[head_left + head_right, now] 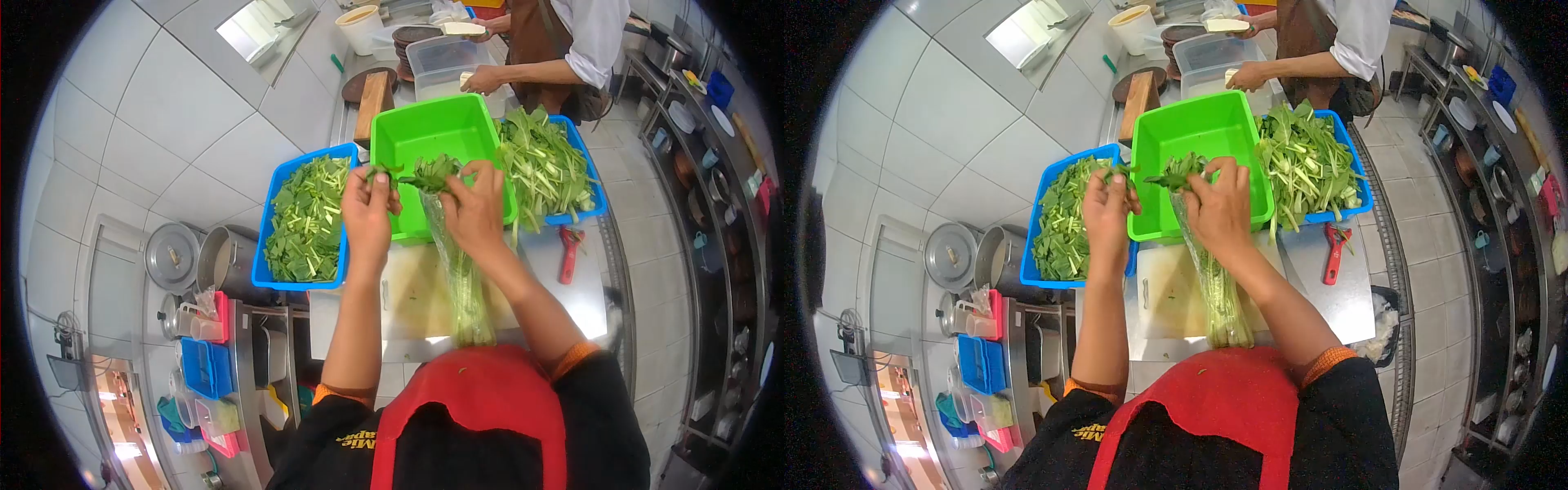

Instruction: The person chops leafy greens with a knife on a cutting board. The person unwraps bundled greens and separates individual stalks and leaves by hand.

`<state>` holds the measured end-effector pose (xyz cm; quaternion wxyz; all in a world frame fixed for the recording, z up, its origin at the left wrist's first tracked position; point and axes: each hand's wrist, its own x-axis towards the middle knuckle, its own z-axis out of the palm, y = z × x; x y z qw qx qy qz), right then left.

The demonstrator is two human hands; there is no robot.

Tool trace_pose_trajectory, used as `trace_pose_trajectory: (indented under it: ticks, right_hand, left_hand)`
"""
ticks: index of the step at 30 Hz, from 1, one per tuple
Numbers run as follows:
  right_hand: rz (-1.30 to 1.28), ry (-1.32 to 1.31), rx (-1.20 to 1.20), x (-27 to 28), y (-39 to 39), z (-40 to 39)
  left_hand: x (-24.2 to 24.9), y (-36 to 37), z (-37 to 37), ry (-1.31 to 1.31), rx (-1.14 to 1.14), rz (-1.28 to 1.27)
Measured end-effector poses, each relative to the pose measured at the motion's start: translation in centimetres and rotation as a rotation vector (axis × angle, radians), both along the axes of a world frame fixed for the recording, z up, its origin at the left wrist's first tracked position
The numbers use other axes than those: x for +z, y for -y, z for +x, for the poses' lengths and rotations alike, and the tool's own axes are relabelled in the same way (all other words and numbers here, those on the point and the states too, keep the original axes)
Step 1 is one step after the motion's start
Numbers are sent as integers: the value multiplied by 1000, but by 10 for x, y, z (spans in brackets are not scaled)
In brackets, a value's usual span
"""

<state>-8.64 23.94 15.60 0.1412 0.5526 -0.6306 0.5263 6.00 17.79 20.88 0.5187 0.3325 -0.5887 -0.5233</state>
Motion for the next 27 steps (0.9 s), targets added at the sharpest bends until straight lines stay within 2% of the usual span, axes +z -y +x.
trace_pose_trajectory:
  ticks: [3, 5, 7, 8, 9, 10, 11, 12, 13, 15, 17, 18, 19, 20, 22, 23, 25, 27]
  right_hand:
    - [30, 30, 18, -1, 3, -15]
    - [138, 495, 191, 2, 1, -21]
    - [108, 427, 121, 2, -11, -18]
    - [9, 294, 65, -1, -17, -17]
    - [-86, 164, 9, -4, -20, -15]
    - [-74, 165, 17, -8, -21, -13]
    - [-53, 39, 101, -13, -22, -11]
    - [-34, -85, 185, -14, -24, -9]
    - [-26, -82, 187, -14, -23, -6]
    - [49, -258, 140, -6, -15, -1]
    - [116, -246, 127, -2, -12, 2]
    - [182, -239, 119, -1, -13, 3]
    - [185, -240, 124, 3, -15, 3]
    - [123, -197, 123, 6, -17, 3]
    - [63, -157, 119, 4, -23, -1]
    - [52, -73, 82, -3, -34, -8]
    - [74, 14, -35, -32, -63, -29]
    - [180, 70, -159, -78, -106, -52]
  left_hand:
    - [-31, -7, 7, 10, 30, 58]
    - [-49, -13, 12, 59, 31, 63]
    - [-72, -17, 16, 246, 100, 85]
    - [-91, -15, 22, 354, 142, 69]
    - [-108, -16, 28, 355, 150, 78]
    - [-123, -18, 34, 535, 104, 95]
    - [-138, -22, 40, 715, 52, 113]
    - [-141, -31, 39, 810, 80, -57]
    - [-143, -39, 38, 813, 78, -49]
    - [-139, -51, 32, 686, 84, 149]
    - [-135, -50, 24, 588, 99, 87]
    - [-130, -48, 20, 455, 97, 57]
    - [-127, -47, 19, 322, 97, 29]
    - [-128, -45, 22, 321, 101, 35]
    - [-133, -37, 34, 630, -39, 25]
    - [-140, -37, 41, 629, -45, 32]
    - [-164, -48, 56, 993, -134, -165]
    - [-191, -62, 68, 960, -168, -143]
